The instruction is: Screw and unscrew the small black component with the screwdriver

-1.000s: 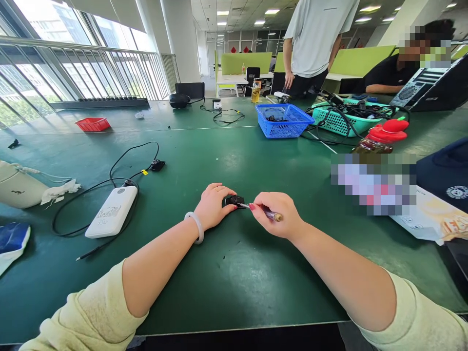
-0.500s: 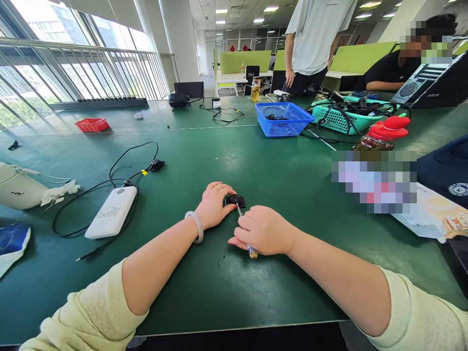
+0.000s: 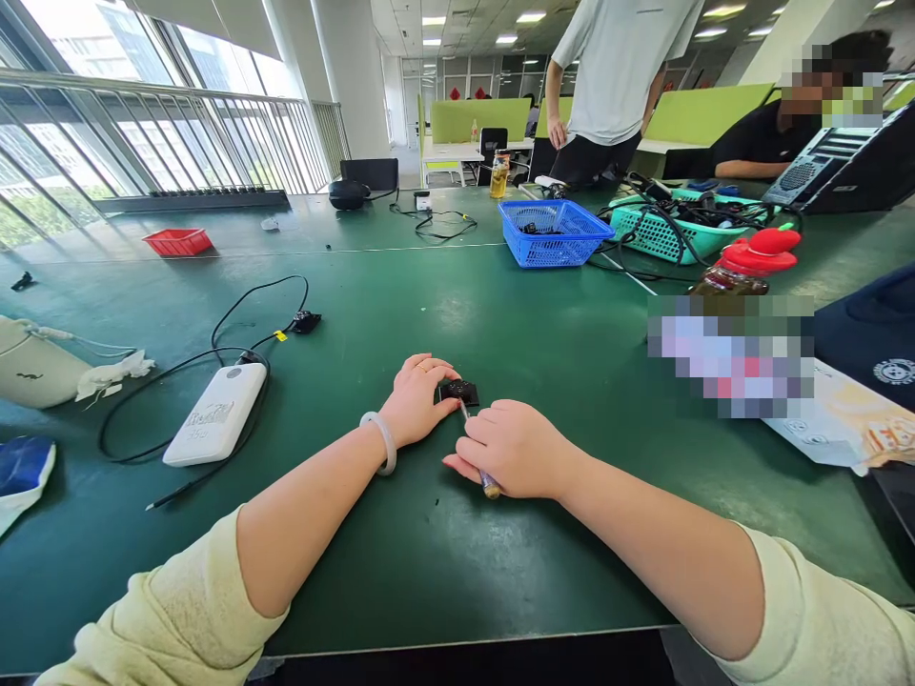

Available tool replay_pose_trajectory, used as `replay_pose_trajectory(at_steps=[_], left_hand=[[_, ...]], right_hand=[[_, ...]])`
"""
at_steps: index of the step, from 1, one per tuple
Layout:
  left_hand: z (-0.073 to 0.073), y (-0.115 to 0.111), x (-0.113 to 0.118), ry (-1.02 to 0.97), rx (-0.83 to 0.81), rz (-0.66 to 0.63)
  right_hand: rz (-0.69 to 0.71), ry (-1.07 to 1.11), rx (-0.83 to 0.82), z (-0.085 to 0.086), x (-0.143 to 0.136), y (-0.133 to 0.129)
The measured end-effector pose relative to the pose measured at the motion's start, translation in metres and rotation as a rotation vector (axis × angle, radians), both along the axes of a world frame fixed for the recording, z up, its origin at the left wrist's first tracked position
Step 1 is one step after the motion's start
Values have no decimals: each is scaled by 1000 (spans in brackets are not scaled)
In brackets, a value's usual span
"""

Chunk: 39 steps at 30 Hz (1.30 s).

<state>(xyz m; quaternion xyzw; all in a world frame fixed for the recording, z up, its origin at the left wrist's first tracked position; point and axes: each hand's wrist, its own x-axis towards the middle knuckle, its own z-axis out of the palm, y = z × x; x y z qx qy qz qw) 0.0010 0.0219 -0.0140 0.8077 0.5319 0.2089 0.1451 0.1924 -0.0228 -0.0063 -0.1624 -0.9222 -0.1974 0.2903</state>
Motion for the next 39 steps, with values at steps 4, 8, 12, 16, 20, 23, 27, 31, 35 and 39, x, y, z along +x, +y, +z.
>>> replay_pose_trajectory(at_steps=[4, 8, 12, 16, 20, 23, 27, 31, 35, 39], left_hand=[[0, 0, 0, -10, -1, -8], [0, 1, 0, -5, -12, 2], [-3, 2, -1, -6, 16, -9], [-4, 3, -2, -1, 26, -17], [-1, 2, -3, 3, 20, -31], [2, 1, -3, 8, 4, -22], [2, 1, -3, 2, -6, -9], [1, 1, -4, -3, -3, -16], [1, 2, -4, -10, 1, -29], [1, 1, -4, -15, -6, -27]], right_hand=[[-47, -146, -127, -8, -7, -8], [-37, -168, -171, -11, -12, -10], [-36, 66, -144, -6, -10, -7], [-117, 363, -412, 2, 2, 2], [-154, 654, -787, 8, 14, 13], [-137, 672, -852, 11, 19, 15], [-65, 532, -725, 15, 23, 13], [-18, 437, -645, 19, 28, 13], [-96, 443, -681, 22, 33, 15], [-167, 482, -746, 22, 37, 16]])
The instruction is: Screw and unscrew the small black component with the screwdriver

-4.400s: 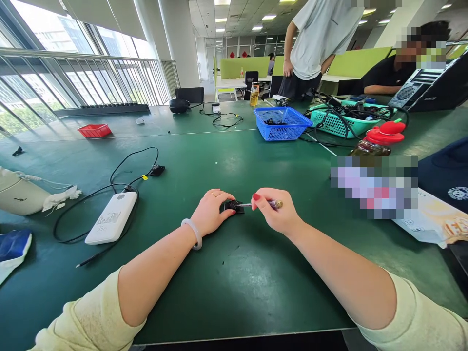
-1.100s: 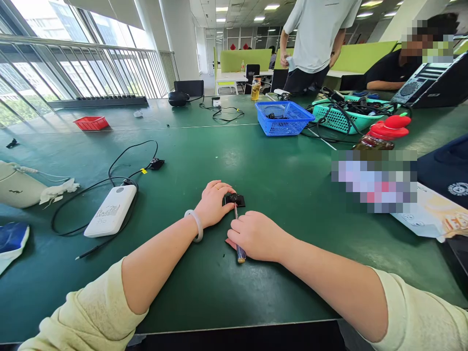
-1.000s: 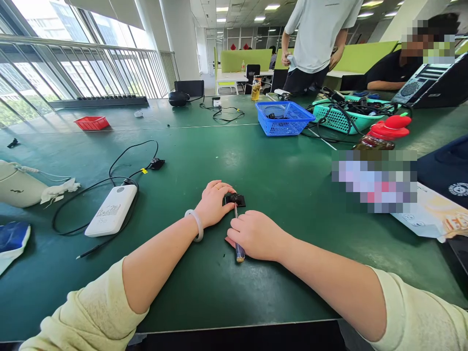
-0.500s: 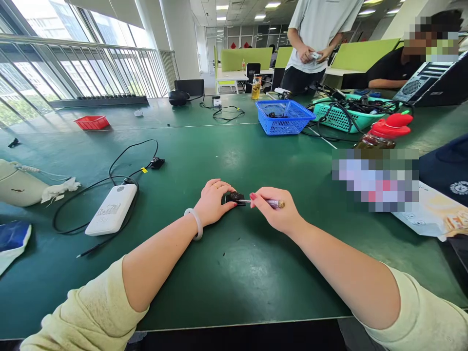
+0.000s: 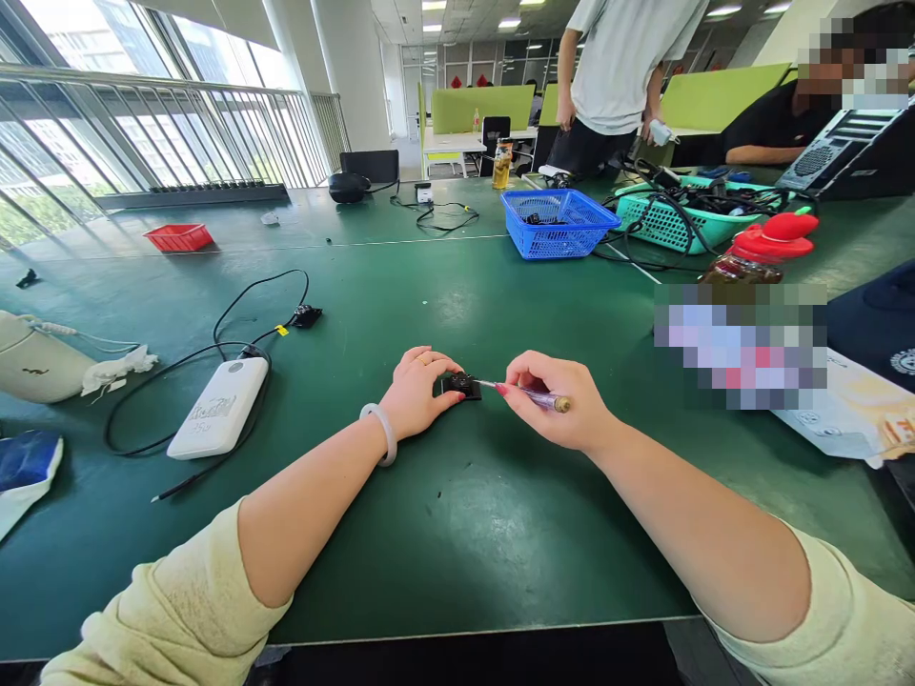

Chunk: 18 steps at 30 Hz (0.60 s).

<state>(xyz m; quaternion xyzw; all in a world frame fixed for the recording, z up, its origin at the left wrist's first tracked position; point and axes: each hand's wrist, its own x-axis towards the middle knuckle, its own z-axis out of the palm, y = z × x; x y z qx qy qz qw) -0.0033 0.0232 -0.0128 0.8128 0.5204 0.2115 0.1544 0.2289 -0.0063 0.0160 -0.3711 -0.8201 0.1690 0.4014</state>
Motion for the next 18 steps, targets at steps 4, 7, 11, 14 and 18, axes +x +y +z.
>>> replay_pose_trajectory(at_steps=[4, 7, 11, 14, 18], left_hand=[[0, 0, 0, -9, 2, -15], [0, 0, 0, -10, 1, -9], [0, -1, 0, -13, -5, -1], [0, -1, 1, -14, -11, -3], [0, 0, 0, -11, -8, -6]], right_hand=[[12, 0, -5, -2, 2, 1], [36, -12, 23, -3, 1, 2], [63, -25, 45, -2, 1, 2], [99, -30, 52, -1, 2, 2], [139, -49, 62, 1, 5, 4]])
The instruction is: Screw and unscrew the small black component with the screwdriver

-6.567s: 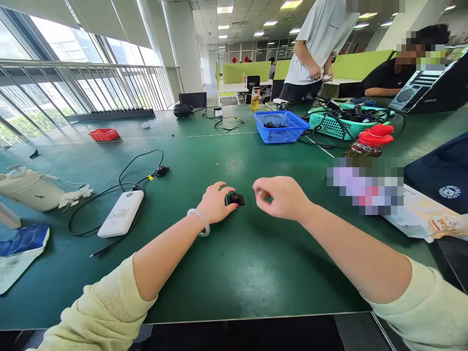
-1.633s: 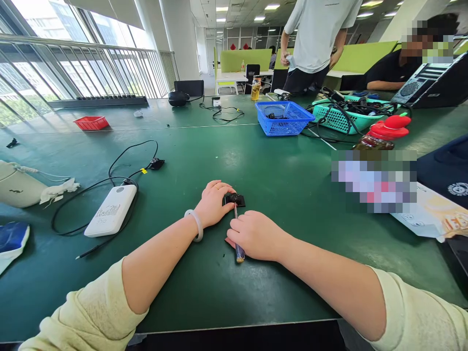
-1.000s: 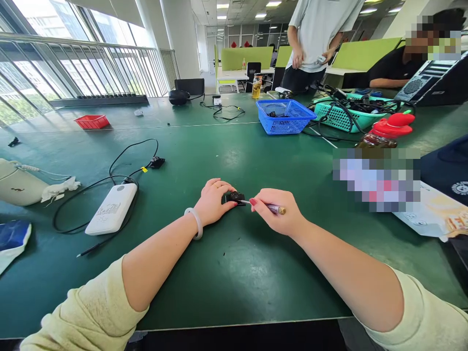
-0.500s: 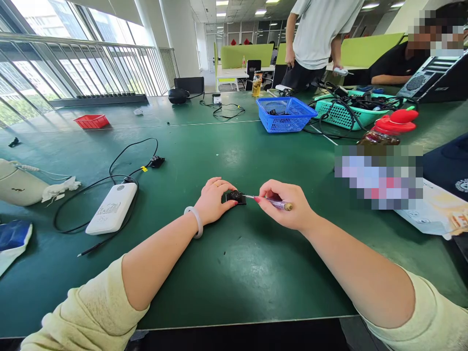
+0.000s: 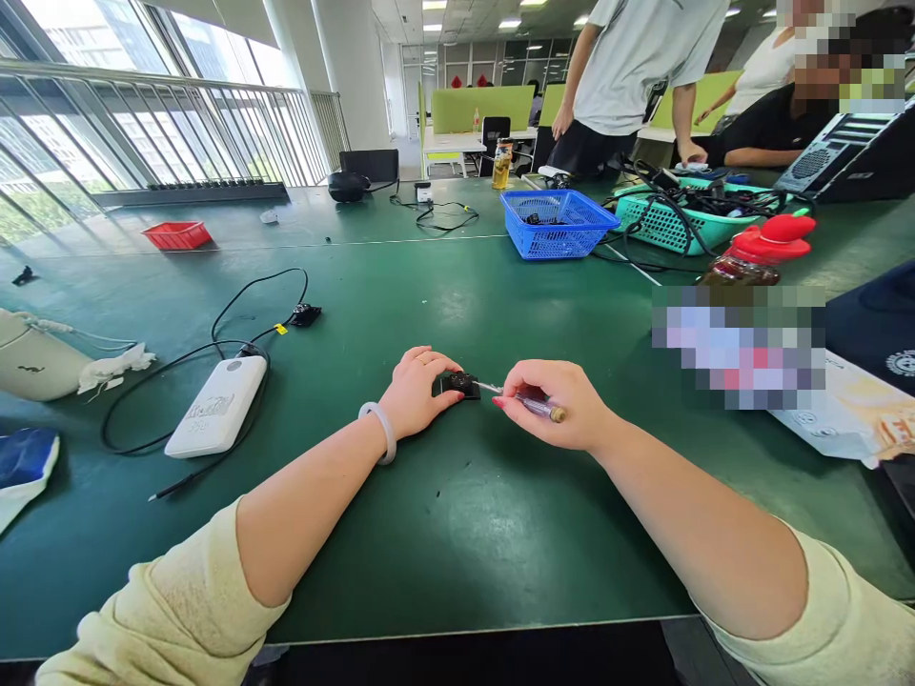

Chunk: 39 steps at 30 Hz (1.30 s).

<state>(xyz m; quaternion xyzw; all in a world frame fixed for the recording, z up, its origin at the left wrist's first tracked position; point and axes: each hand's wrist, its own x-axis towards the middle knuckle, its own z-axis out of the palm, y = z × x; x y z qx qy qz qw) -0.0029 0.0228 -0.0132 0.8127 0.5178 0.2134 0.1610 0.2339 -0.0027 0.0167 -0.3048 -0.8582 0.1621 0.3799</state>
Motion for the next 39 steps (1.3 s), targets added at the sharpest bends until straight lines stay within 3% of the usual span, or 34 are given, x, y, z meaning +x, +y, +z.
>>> replay_pose_trajectory(at_steps=[6, 17, 25, 39], left_hand=[[0, 0, -1, 5, -7, -4], [0, 0, 0, 2, -14, 6], [1, 0, -1, 2, -19, 5], [1, 0, 0, 2, -26, 6]], right_hand=[[-21, 62, -105, 5, 9, 8], [-117, 294, -623, -14, 19, 38], [-105, 575, -666, -19, 20, 41], [-114, 618, -691, -18, 13, 39]])
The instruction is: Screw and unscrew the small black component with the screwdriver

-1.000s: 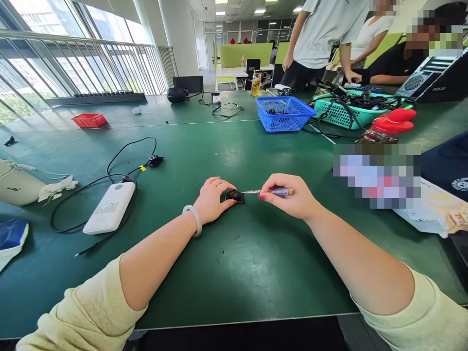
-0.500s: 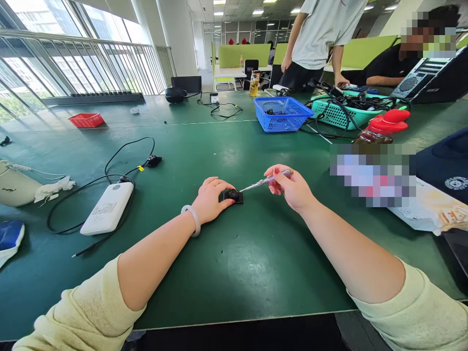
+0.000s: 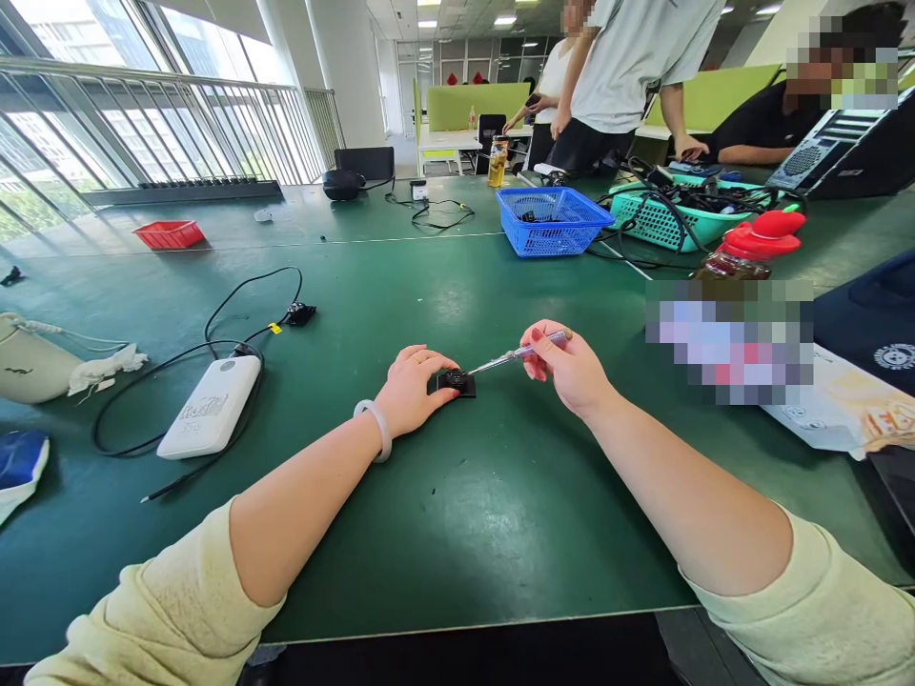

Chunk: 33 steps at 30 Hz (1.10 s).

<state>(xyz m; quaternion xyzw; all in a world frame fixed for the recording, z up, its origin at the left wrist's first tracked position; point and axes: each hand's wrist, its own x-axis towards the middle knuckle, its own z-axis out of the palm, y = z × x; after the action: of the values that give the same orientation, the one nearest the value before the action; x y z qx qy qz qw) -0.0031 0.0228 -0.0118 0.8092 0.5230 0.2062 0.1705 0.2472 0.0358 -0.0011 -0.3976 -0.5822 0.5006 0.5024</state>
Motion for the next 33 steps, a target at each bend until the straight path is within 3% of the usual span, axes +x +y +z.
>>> replay_pose_trajectory(at_steps=[3, 9, 12, 17, 24, 26, 30, 33], left_hand=[[-1, 1, 0, 7, 2, -8], [-1, 1, 0, 14, 4, -15], [1, 0, 1, 24, 0, -5], [2, 0, 1, 31, -9, 9], [-2, 2, 0, 18, 6, 6], [-2, 2, 0, 19, 3, 5], [0, 2, -1, 20, 8, -1], [2, 2, -1, 23, 12, 1]], right_hand=[[-16, 84, -95, 0, -3, 0], [-163, 355, -480, 0, -12, 1], [-174, 393, -579, 0, -13, 1], [-159, 370, -556, 5, -11, -2], [-36, 20, -59, 12, -11, -12], [-66, 69, -103, 10, -12, -11], [-141, 251, -386, 4, -13, -4], [-120, 241, -414, 5, -11, -1]])
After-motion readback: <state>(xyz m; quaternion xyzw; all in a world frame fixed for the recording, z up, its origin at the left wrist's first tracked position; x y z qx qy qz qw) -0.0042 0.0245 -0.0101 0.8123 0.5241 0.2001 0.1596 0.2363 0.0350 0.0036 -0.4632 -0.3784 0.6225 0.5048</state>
